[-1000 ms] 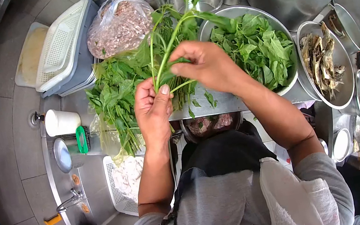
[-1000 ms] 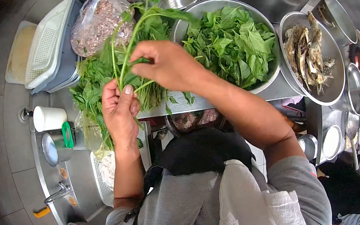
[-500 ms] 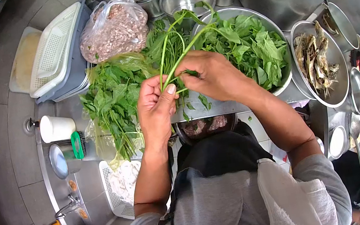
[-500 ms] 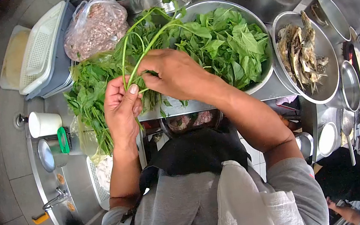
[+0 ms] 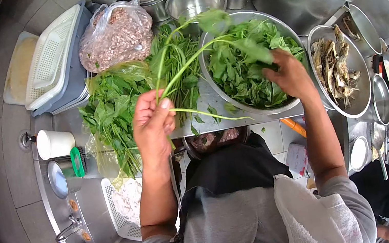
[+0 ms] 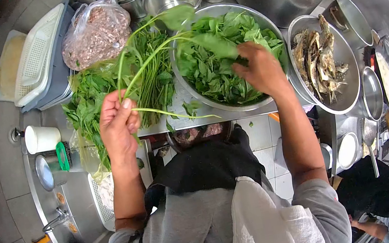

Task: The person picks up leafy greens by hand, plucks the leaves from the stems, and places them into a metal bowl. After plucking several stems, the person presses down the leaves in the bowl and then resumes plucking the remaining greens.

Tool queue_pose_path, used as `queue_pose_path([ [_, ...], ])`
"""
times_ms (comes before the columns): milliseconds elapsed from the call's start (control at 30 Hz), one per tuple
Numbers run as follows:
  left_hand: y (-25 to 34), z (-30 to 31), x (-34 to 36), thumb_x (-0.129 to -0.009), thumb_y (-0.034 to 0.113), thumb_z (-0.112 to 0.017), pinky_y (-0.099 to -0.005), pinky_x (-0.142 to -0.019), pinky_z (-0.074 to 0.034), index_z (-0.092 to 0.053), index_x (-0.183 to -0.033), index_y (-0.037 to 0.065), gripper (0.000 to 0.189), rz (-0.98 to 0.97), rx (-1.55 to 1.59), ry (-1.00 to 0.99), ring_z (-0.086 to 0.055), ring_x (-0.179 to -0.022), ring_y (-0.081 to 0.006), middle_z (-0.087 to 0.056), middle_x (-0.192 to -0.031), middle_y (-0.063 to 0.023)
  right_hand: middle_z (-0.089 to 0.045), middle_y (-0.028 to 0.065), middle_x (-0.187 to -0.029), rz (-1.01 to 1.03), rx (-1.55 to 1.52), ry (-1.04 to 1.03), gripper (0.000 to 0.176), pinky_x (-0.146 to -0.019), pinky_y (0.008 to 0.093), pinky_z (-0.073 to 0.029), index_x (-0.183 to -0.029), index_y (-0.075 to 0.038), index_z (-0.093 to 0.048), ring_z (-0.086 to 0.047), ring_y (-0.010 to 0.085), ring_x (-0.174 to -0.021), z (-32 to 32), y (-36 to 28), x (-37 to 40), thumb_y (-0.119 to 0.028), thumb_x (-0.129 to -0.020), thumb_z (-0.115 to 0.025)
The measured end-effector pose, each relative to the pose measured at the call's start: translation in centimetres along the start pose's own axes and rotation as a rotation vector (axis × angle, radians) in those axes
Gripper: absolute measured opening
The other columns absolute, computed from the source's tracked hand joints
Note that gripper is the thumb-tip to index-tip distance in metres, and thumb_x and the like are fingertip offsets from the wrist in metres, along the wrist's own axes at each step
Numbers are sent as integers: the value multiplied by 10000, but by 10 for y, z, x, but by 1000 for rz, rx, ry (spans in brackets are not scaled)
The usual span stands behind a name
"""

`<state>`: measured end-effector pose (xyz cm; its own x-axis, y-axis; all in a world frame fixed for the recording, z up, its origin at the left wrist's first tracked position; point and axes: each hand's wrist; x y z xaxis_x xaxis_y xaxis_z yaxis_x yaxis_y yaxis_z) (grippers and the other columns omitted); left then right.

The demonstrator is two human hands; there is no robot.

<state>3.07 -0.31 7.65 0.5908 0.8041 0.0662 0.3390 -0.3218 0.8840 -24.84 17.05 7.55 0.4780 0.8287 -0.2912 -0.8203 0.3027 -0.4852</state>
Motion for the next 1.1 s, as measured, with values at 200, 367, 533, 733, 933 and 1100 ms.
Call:
queue_pose_path([
  [200, 5, 8, 4, -920, 70, -612, -187, -409, -262, -578, -1087, 56, 171, 4, 63, 13, -337, -473, -45, -537, -734, -35, -658, 132, -994, 209, -13, 380, 202, -859, 402, -478, -985, -40, -693, -612, 319, -969, 41, -36, -18, -30, -783, -690],
  [367, 7, 6, 7, -924, 75, -614, -190, -408, -269, -574, -1086, 56, 169, -18, 92, -57, -349, -473, -52, -529, -724, -35, -659, 92, -1063, 513, -16, 370, 196, -838, 403, -464, -980, -96, -710, -595, 292, -1004, 27, -66, -58, -90, -784, -717],
  [533, 7, 12, 14, -933, 87, -607, -189, -408, -274, -577, -1091, 67, 162, -18, 45, -79, -353, -468, -56, -527, -734, -32, -641, 57, -1158, 630, 41, 312, 198, -904, 414, -439, -982, -138, -720, -556, 270, -1118, 13, -73, -68, -134, -784, -726],
  [733, 7, 15, 15, -931, 83, -608, -188, -410, -271, -579, -1090, 65, 163, -28, 51, -63, -350, -465, -54, -533, -729, -35, -666, 60, -1086, 642, -51, 229, 138, -892, 394, -456, -931, -106, -704, -584, 295, -1076, 0, -67, -67, -92, -796, -682],
  [933, -1, -1, 13, -914, 57, -626, -183, -421, -252, -573, -1087, 31, 183, 11, 6, -14, -343, -489, -36, -551, -735, -33, -695, 34, -943, -24, -857, 238, 113, -780, 269, -479, -918, -47, -661, -611, 124, -827, 3, -56, -63, -61, -900, -550],
  [1100, -3, 1, 8, -917, 70, -631, -183, -420, -245, -576, -1084, 43, 178, 0, 39, 2, -340, -482, -36, -557, -742, -29, -618, -48, -839, -101, -851, 108, 138, -652, 173, -401, -1003, -36, -673, -496, 19, -719, 7, -49, -46, -85, -944, -558],
])
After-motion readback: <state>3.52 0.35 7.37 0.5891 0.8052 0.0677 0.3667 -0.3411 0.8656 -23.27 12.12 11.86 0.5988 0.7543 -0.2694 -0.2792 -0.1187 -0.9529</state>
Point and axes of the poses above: each hand's wrist, its own x-axis away from the middle knuckle, its own z-axis out of the back of the hand, y = z × x
